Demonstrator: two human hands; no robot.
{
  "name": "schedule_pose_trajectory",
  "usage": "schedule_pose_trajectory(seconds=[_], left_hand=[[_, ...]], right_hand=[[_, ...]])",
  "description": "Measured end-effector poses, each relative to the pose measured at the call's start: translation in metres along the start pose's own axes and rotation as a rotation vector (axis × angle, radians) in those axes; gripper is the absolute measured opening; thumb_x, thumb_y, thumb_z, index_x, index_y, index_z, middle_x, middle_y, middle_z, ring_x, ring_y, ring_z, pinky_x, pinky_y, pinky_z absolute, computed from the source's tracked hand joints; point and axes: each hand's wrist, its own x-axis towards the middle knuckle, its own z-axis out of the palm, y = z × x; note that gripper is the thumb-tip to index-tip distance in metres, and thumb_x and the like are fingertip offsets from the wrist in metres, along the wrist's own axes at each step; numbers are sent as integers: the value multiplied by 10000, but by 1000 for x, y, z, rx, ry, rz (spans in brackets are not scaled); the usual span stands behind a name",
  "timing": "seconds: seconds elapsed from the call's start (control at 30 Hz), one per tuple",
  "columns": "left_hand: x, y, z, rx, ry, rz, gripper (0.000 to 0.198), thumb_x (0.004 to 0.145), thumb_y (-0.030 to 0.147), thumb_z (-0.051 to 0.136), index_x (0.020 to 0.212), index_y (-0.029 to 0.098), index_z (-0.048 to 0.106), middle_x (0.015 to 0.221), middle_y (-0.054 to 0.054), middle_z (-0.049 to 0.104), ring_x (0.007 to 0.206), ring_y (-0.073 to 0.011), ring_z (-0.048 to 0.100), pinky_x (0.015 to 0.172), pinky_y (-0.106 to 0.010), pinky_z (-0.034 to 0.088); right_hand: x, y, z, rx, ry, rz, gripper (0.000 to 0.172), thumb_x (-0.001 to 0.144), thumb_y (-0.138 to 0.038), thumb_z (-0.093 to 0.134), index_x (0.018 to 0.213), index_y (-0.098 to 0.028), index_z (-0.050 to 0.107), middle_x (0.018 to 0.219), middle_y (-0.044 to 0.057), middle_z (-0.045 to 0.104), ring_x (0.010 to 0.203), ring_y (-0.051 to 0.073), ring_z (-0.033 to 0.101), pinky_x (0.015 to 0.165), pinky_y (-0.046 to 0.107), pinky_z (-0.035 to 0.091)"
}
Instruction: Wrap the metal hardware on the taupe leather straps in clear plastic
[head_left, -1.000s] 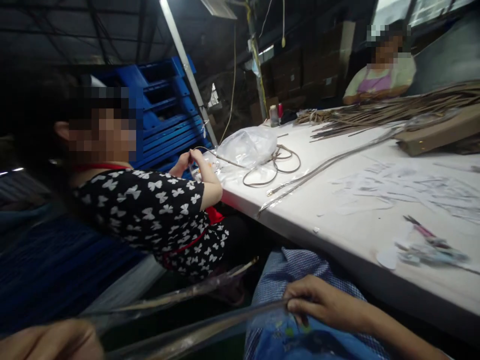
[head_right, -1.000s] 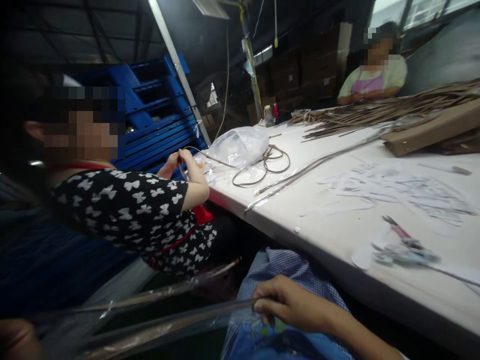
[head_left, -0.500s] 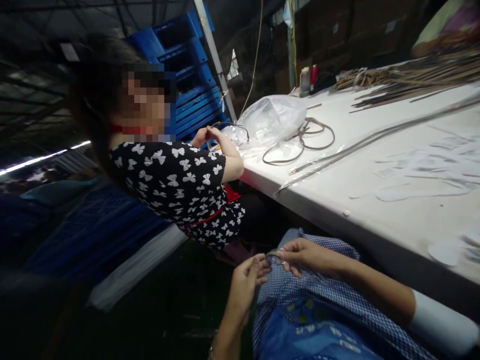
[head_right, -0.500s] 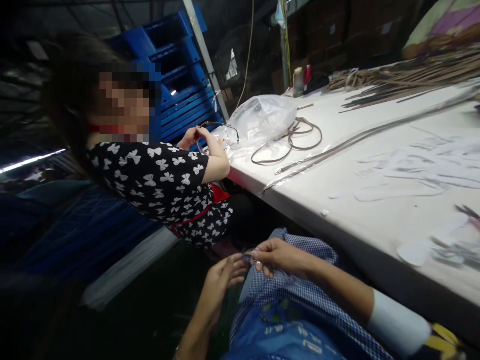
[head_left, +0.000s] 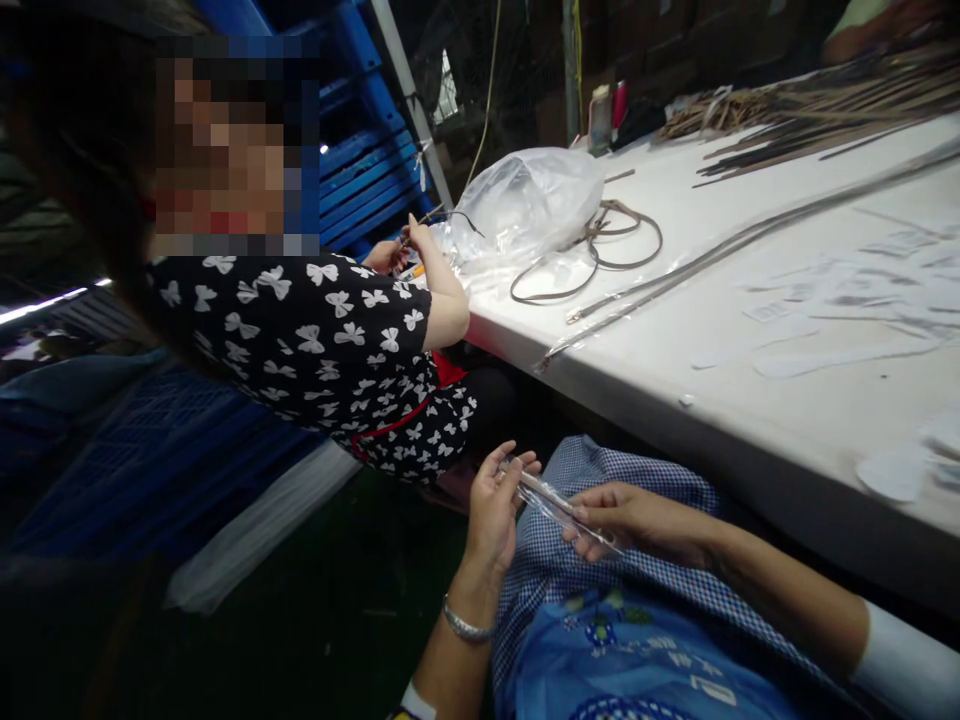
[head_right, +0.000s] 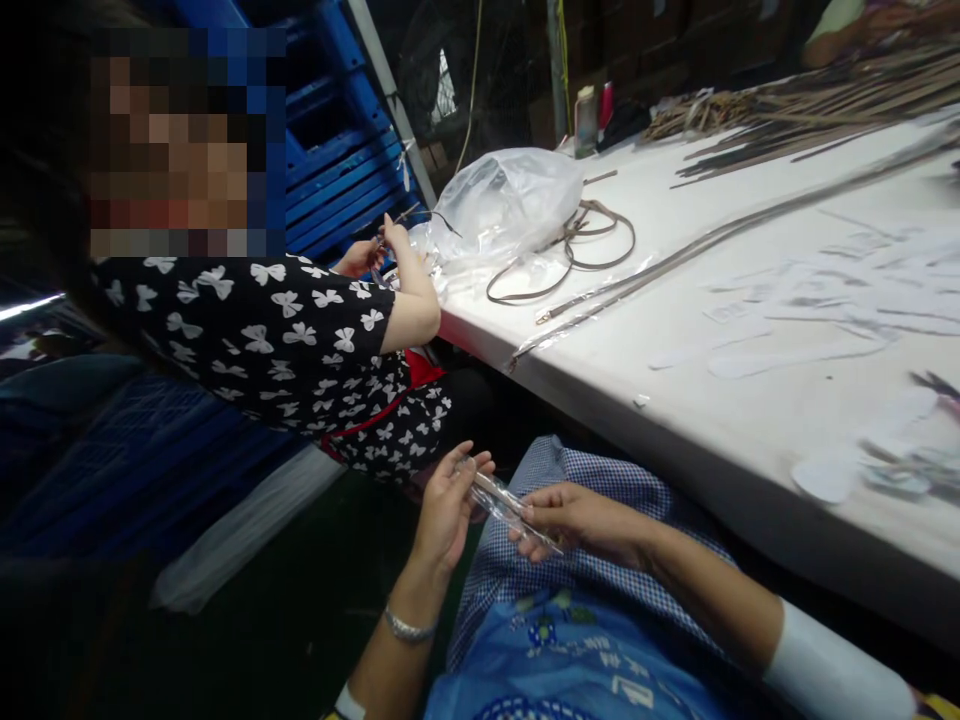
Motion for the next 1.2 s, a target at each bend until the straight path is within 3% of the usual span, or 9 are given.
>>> schedule_pose_trajectory(seconds=[0.27,0.4,0.5,0.57,0.63,0.7,0.77,0.9,1.2], left_hand=[[8,-18,2,84,-16,-8,423,829,315,712,1190,158,559,1125,-143,696,1002,-217,684,782,-264,534],[9,-15,-15,392,-58,11,518,924,473,527,1342,169,489,844,-83,734,696,-189,707,624,-278,545],[3,-9,-30,901,21,266,497,965,467,427,1369,189,507,728,-59,714,628,-201,685,652,-357,568],[-2,-8,-35,1190,25,551,450,943,387,507,1355,209,534,1062,-123,716,975,-265,683,889,-451,539],[-4,-11,-34,1338,-106,788,509,903,305,580,1394,211,487,1388,-133,547,1289,-297,503,1070,-495,423],[0,-17,-31,1356,-277,939,497,917,217,536,1408,201,459,1414,-114,530,1321,-253,479,1107,-467,403],[6,-21,-27,1300,-340,1041,410,948,138,434,1345,191,519,1266,-86,655,1191,-191,601,1067,-407,463],[18,-19,-22,1253,-315,1164,355,951,97,398,1234,169,600,1163,-72,711,1098,-168,659,1010,-365,517],[22,-21,-19,1272,-365,1277,354,927,49,417,1211,145,607,1154,-81,716,1098,-167,660,981,-357,532]], right_hand=[[8,9,3,-11,112,-4,385,780,-495,713,742,-118,646,602,6,636,530,107,582,578,238,473],[7,2,2,61,87,-41,333,775,-437,735,771,-112,661,685,34,677,581,121,626,598,249,503],[4,-4,1,101,108,-75,308,802,-409,726,824,-106,678,789,63,702,650,132,657,647,265,534],[3,-8,1,99,100,-84,303,829,-403,707,841,-101,686,813,73,708,670,133,666,664,264,541],[2,-11,4,86,63,-92,290,856,-390,686,864,-101,694,836,79,713,694,132,671,687,261,542],[0,-13,10,77,16,-103,278,880,-376,664,904,-101,702,893,92,718,742,137,678,720,262,541],[-4,-15,16,86,-28,-103,278,904,-362,638,968,-100,706,960,109,717,798,142,680,764,266,535],[-12,-15,25,136,-56,-79,272,926,-325,615,1050,-99,701,966,110,717,847,136,676,806,250,515],[-11,2,26,142,101,-128,249,890,-346,659,877,-99,680,801,68,691,700,119,654,672,227,510]])
